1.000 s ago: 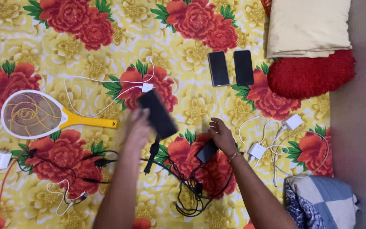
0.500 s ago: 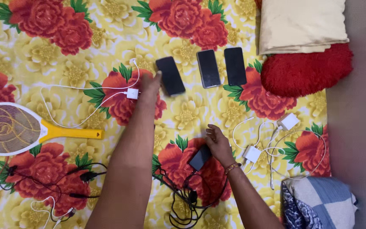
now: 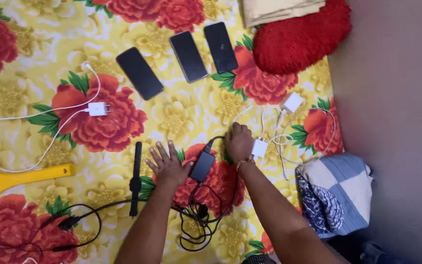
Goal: The person untangles charging cables and adapters on a bed, plugs a charger into the wall socket, and connects phones to charge, checking the charging indicator on one phone. They then plug in a second charger and connect a laptop to power.
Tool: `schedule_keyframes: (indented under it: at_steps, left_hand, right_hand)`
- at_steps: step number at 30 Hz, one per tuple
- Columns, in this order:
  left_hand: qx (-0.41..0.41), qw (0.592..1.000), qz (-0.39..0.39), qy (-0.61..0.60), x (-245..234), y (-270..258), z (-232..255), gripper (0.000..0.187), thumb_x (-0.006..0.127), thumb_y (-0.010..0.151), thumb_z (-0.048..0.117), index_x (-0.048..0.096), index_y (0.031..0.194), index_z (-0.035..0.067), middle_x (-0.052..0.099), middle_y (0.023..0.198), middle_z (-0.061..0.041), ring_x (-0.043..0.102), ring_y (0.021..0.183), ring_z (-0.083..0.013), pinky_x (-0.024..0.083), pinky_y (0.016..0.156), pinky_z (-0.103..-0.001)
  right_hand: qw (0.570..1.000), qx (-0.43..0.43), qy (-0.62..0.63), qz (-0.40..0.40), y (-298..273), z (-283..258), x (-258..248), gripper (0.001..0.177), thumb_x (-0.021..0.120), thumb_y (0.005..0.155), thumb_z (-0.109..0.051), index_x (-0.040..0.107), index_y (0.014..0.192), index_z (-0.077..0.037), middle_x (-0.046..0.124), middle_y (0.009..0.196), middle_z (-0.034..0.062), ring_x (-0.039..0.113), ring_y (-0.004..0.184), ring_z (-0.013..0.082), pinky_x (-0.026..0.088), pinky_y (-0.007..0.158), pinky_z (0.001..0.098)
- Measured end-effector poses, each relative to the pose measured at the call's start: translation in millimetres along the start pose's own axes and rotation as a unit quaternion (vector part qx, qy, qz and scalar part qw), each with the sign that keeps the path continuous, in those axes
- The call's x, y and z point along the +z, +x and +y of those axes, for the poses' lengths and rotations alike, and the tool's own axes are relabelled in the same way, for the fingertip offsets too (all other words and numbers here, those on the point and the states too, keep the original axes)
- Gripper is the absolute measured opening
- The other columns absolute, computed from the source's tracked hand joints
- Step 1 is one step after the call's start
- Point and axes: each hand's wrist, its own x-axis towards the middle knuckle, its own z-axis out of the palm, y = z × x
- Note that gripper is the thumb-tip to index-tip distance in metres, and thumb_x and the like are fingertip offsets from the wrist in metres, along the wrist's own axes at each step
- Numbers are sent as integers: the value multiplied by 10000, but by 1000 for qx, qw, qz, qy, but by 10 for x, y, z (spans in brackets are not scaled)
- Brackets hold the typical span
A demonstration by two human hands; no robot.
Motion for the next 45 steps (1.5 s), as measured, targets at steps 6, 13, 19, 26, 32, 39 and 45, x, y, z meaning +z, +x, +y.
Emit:
schedule_keyframes:
  at_steps: [6,13,19,26,32,39,45]
  left_hand:
    - [10,997,67,-29,205,3,-110,1038,615,873,600,62,1636,164,-35,1681,-244,-25,1542,-470,36,1192,-655]
    - [54,947,222,-227,502,68,-334,520,625,880,284,641,1373,120,469,1550,-233,475,1418,-384,406,1139,-458]
    - [132,935,229,-238,562,-155,122,421,696,852,178,674,1248,37,584,1338,-228,586,1211,-423,473,1026,-486]
    - [198,831,181,-488,300,-1294,1235,391,636,960,168,611,1329,41,663,1327,-136,632,1193,-245,484,997,-384]
    - [467,746,198,-432,-521,-2276,2250,839,791,859,117,320,1538,-27,508,1484,-232,514,1352,-314,403,1103,-395]
    - [383,812,71,-434,-1005,-2718,2924,791,659,895,127,239,1562,60,644,1158,-54,663,758,-120,553,660,-280]
    - [367,778,-112,-498,-622,-2627,2819,486,549,1073,252,494,1517,63,681,988,-65,540,659,-105,466,580,-250]
  right_hand:
    - [982,-60,166,-66,-177,518,-290,363,637,953,-181,656,1281,-27,702,1135,240,648,1074,403,532,924,484]
    - [985,162,40,-48,-526,713,-888,487,769,817,-306,632,1189,-23,699,1055,238,676,980,406,545,850,490]
    - [971,216,3,-103,-359,652,-659,638,820,737,-399,588,1233,-72,653,1146,246,670,991,416,556,816,510]
    - [848,253,458,-79,-475,697,-1535,777,768,749,-228,387,1408,-72,656,1195,149,669,1035,334,551,800,463]
    - [554,152,813,-96,-876,397,-2906,467,598,980,-241,497,1378,-17,666,1259,136,685,1135,252,569,928,395]
    - [554,110,821,-84,-746,375,-3765,419,539,1051,-309,541,1346,-12,727,1097,183,710,899,235,592,770,336]
    - [577,102,808,-52,-583,427,-3891,352,601,1032,-203,530,1359,-90,679,1107,11,654,908,82,560,741,263]
